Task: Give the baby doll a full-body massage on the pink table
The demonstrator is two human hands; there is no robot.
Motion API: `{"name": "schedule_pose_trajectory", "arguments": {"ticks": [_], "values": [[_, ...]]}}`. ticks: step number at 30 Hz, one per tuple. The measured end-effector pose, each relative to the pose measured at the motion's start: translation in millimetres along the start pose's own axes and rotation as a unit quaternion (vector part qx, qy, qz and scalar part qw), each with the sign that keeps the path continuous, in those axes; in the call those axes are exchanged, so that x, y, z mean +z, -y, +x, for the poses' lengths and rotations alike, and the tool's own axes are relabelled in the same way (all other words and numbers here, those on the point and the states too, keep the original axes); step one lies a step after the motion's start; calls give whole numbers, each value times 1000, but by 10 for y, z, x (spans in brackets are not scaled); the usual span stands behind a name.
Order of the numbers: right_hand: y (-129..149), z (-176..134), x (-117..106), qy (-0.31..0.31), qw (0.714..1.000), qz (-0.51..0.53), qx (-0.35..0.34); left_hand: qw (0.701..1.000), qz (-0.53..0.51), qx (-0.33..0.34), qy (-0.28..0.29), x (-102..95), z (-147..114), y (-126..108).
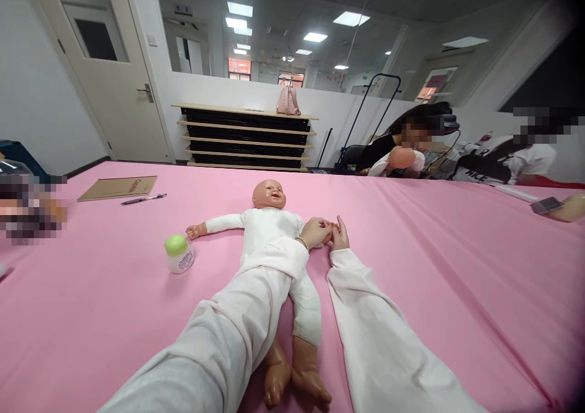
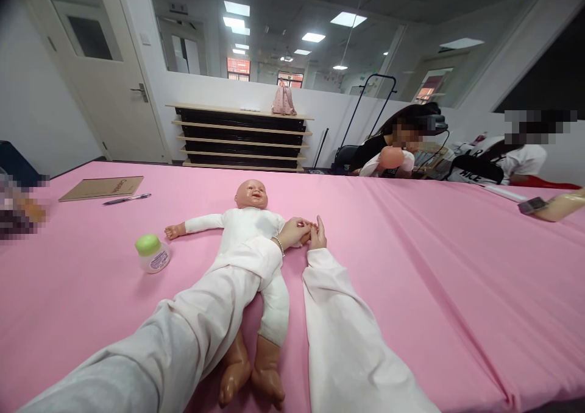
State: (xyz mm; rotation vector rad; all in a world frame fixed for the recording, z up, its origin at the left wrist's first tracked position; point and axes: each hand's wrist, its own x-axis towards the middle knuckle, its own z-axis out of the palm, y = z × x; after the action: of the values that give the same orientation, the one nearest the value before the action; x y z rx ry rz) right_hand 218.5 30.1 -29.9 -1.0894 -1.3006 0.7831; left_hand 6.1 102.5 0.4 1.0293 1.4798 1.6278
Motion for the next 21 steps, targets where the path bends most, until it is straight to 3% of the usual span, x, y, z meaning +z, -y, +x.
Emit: {"name": "schedule_pose_trajectory", "arguments": {"ticks": [6,13,21], "values": [[32,-17,0,-13,1000,4,19,1000,14,-1,21,1,-24,-37],[121,-82,36,-20,1000,0,7,996,22,-1,82,-8,-81,-54],[126,-108,-60,-18,1000,-8,3,995,24,-2,100,-11,-39,-50]]}}
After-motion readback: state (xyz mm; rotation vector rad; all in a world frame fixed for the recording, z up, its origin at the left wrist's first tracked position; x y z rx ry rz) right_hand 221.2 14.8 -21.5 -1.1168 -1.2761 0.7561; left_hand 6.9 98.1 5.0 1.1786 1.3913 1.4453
